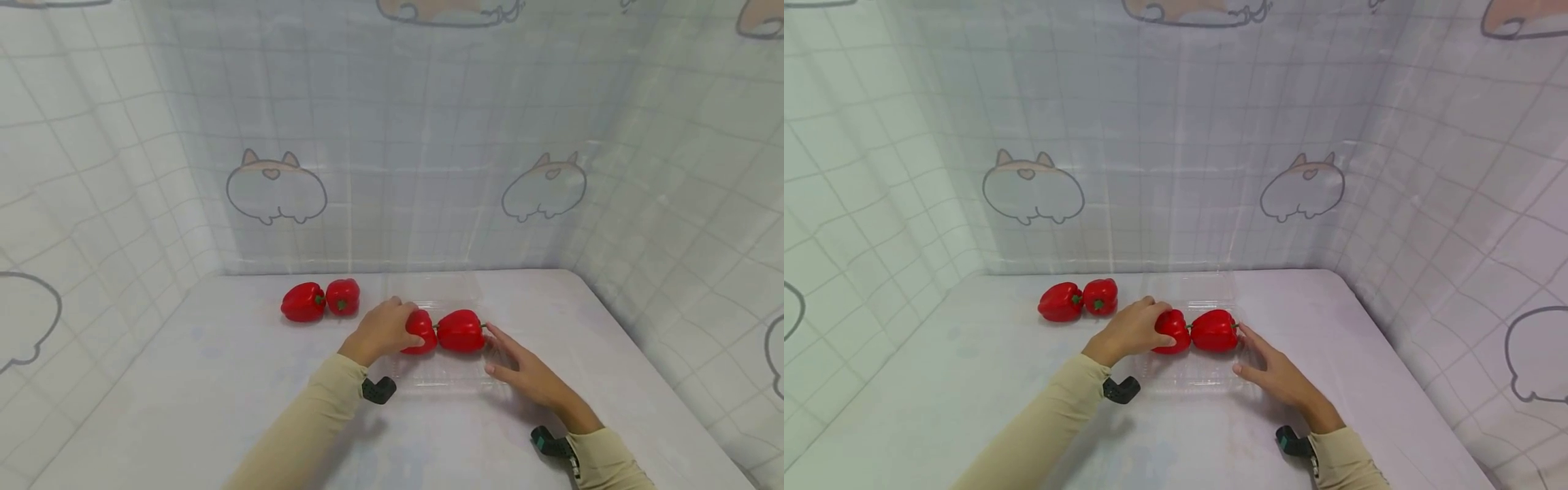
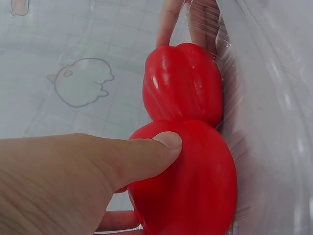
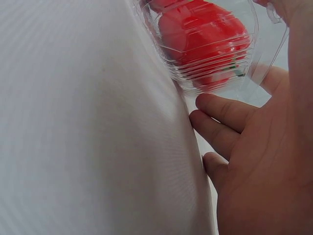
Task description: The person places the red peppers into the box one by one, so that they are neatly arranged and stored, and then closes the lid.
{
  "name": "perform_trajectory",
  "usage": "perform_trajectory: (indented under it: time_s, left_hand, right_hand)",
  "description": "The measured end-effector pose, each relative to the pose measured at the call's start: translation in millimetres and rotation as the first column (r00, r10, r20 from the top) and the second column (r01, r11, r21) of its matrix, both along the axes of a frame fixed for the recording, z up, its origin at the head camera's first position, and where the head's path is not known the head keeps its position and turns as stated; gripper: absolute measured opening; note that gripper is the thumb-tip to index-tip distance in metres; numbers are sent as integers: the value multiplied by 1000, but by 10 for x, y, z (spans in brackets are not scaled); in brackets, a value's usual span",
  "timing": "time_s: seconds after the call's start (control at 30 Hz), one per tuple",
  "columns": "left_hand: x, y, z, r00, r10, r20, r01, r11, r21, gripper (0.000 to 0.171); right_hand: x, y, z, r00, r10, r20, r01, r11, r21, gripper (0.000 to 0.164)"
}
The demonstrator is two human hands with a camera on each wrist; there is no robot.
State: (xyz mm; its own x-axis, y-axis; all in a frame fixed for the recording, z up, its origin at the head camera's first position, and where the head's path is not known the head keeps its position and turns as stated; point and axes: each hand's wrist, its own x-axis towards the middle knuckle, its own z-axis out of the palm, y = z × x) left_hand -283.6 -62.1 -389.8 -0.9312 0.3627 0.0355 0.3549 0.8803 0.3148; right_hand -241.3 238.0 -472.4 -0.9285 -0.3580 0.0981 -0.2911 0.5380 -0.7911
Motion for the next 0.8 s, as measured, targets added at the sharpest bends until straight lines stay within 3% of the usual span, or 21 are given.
perform_trajectory:
  time_s: [0.23,0.4,0.57,0.8]
  left_hand:
    - [11,-4,8,1000,1,4,-1,1000,10,67]
    - [33,-47,24,999,8,37,-11,998,69,66]
    - [20,-114,0,1000,-9,18,7,991,132,59]
    - [2,-272,-48,1000,3,2,-3,964,267,53]
  right_hand:
    - [7,-2,9,1000,-4,-4,4,1000,0,80]
    - [9,-5,-5,1000,-2,-6,2,1000,-2,81]
    - [7,-1,-6,1000,-7,-2,7,1000,-3,80]
    - [4,5,-2,1000,-5,-5,5,1000,0,80]
